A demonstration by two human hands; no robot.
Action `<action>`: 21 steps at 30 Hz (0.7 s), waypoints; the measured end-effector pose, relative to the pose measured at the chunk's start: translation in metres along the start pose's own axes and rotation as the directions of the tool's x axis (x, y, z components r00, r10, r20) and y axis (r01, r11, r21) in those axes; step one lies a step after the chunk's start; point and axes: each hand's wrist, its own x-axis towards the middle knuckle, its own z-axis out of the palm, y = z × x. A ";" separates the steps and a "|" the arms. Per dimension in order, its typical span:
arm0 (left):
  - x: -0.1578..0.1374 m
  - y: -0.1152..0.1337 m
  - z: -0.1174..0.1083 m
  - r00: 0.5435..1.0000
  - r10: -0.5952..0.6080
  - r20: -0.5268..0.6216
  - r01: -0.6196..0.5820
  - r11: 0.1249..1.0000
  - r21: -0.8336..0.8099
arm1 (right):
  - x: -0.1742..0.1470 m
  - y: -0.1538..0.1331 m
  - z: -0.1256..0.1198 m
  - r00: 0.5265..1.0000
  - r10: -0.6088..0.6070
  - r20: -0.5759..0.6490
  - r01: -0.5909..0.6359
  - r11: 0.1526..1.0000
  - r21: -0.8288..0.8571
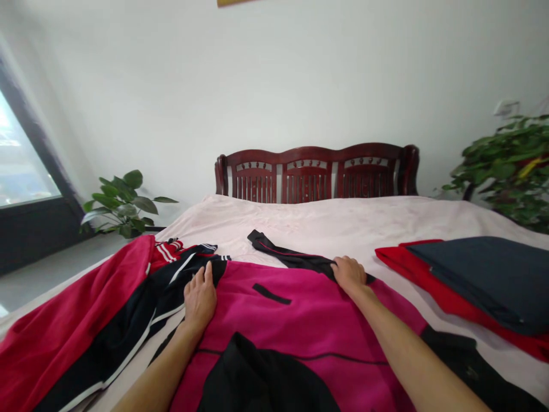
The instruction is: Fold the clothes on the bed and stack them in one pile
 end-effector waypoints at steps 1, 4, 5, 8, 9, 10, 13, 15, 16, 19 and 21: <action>0.000 0.002 -0.001 0.999 0.028 -0.039 -0.028 1.000 0.004 | -0.002 -0.002 -0.008 0.999 -0.018 -0.030 0.018 1.000 0.013; -0.002 0.008 -0.008 0.974 0.170 -0.146 -0.175 0.984 -0.023 | -0.023 -0.010 -0.038 0.969 -0.159 -0.188 0.182 0.977 0.111; -0.003 0.009 -0.011 0.960 0.224 -0.167 -0.234 0.971 -0.044 | -0.036 -0.013 -0.048 0.937 -0.248 -0.248 0.290 0.946 0.148; -0.007 0.015 -0.020 0.920 0.343 -0.191 -0.368 0.923 -0.116 | -0.091 -0.018 -0.066 0.770 -0.536 -0.346 0.615 0.769 0.176; -0.008 0.017 -0.023 0.906 0.379 -0.190 -0.406 0.904 -0.136 | -0.111 -0.018 -0.068 0.727 -0.592 -0.348 0.670 0.724 0.167; -0.008 0.021 -0.027 0.890 0.418 -0.184 -0.446 0.882 -0.153 | -0.130 -0.018 -0.068 0.697 -0.628 -0.347 0.703 0.693 0.161; -0.006 0.039 -0.039 0.804 0.580 -0.130 -0.594 0.779 -0.201 | -0.172 -0.013 -0.063 0.653 -0.688 -0.317 0.750 0.645 0.145; -0.001 0.056 -0.045 0.721 0.689 -0.069 -0.684 0.692 -0.233 | -0.187 -0.010 -0.060 0.639 -0.712 -0.290 0.765 0.629 0.139; 0.002 0.066 -0.047 0.677 0.735 -0.031 -0.718 0.651 -0.247 | -0.192 -0.008 -0.060 0.635 -0.719 -0.284 0.769 0.624 0.139; 0.011 0.089 -0.047 0.594 0.801 0.077 -0.763 0.591 -0.263 | -0.200 -0.001 -0.064 0.625 -0.709 -0.326 0.774 0.616 0.144; 0.015 0.098 -0.042 0.602 0.791 0.113 -0.749 0.608 -0.264 | -0.203 0.005 -0.067 0.614 -0.692 -0.379 0.779 0.610 0.148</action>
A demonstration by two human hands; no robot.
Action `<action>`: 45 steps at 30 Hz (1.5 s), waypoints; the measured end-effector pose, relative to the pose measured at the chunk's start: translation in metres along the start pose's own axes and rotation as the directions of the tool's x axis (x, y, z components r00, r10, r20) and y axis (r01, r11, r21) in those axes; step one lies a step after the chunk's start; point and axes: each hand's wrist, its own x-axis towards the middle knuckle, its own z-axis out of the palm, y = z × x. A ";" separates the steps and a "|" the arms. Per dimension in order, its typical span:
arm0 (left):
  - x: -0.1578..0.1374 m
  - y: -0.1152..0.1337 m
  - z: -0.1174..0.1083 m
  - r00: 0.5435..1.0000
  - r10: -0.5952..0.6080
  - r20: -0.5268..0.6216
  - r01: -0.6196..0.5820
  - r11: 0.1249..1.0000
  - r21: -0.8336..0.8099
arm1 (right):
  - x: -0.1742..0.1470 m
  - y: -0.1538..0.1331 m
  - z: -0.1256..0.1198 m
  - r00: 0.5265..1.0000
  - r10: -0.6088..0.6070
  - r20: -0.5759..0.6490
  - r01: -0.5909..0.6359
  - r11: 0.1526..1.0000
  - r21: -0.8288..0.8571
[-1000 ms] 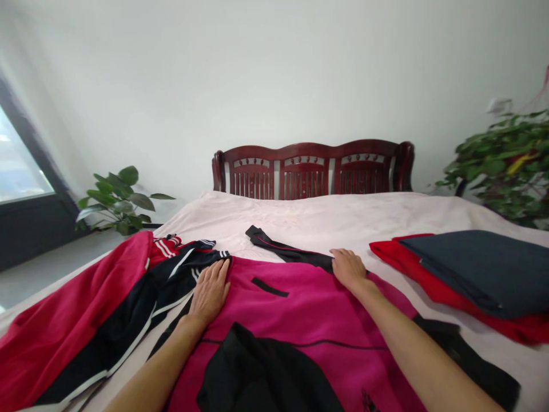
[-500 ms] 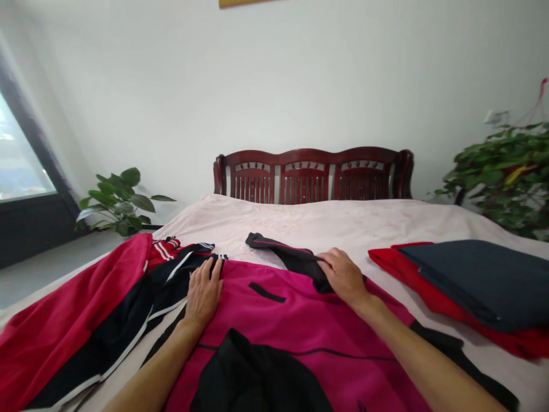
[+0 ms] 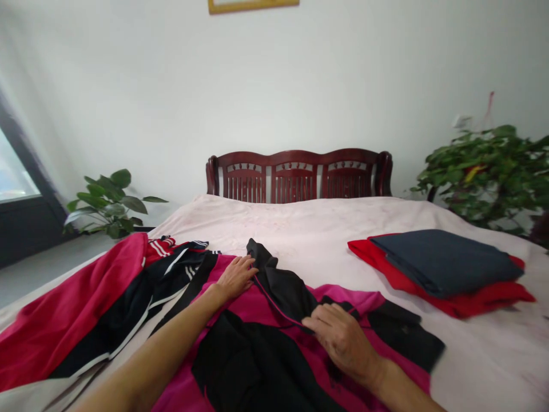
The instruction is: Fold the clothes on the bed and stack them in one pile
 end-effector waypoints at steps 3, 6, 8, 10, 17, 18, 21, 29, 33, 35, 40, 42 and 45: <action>0.007 0.000 0.006 0.999 -0.047 -0.010 0.047 0.999 -0.008 | -0.009 0.002 -0.006 0.998 0.001 -0.064 0.000 1.000 0.013; 0.008 0.004 0.008 1.000 -0.029 0.002 0.029 0.999 -0.028 | -0.015 0.004 -0.008 0.995 0.002 -0.102 0.000 1.000 0.025; 0.010 0.007 0.008 1.000 -0.019 0.016 0.019 0.999 -0.047 | -0.016 0.003 -0.008 0.992 -0.007 -0.123 0.011 0.999 0.033; 0.012 0.011 0.007 1.000 -0.020 0.020 0.021 0.997 -0.068 | -0.018 0.001 -0.008 0.989 -0.024 -0.146 0.030 0.999 0.040; 0.013 0.000 -0.028 0.971 -0.214 -0.108 0.194 0.966 -0.168 | -0.030 0.021 -0.002 0.960 0.204 -0.192 -0.211 0.977 -0.014; 0.012 -0.004 -0.038 0.958 -0.258 -0.127 0.231 0.954 -0.193 | -0.028 0.030 -0.001 0.940 0.276 -0.198 -0.287 0.958 -0.025; 0.013 -0.012 -0.075 0.906 -0.391 -0.160 0.324 0.886 -0.331 | -0.012 0.051 -0.001 0.864 0.467 -0.187 -0.484 0.873 -0.054; 0.011 0.032 -0.172 0.945 -0.328 0.001 0.253 0.727 -0.638 | 0.044 -0.021 -0.008 0.949 -0.010 -0.314 0.011 1.000 -0.001; -0.012 0.089 -0.193 0.964 -0.124 0.235 0.265 0.536 -0.802 | 0.052 -0.061 -0.006 0.949 -0.112 -0.296 0.111 0.994 -0.023; -0.028 0.116 -0.196 0.958 -0.031 0.285 0.265 0.479 -0.837 | 0.053 -0.065 -0.005 0.944 -0.094 -0.316 0.079 0.995 -0.058; -0.063 0.154 -0.194 0.950 0.036 0.309 0.275 0.369 -0.888 | 0.045 -0.062 0.000 0.917 -0.222 -0.332 0.186 0.973 -0.136; -0.072 0.159 -0.196 0.932 0.055 0.358 0.314 0.367 -0.875 | 0.040 -0.060 0.005 0.909 -0.225 -0.350 0.178 0.971 -0.161; -0.083 0.160 -0.205 0.930 0.111 0.351 0.289 0.372 -0.882 | 0.041 -0.047 0.012 0.918 -0.139 -0.372 0.088 0.984 -0.152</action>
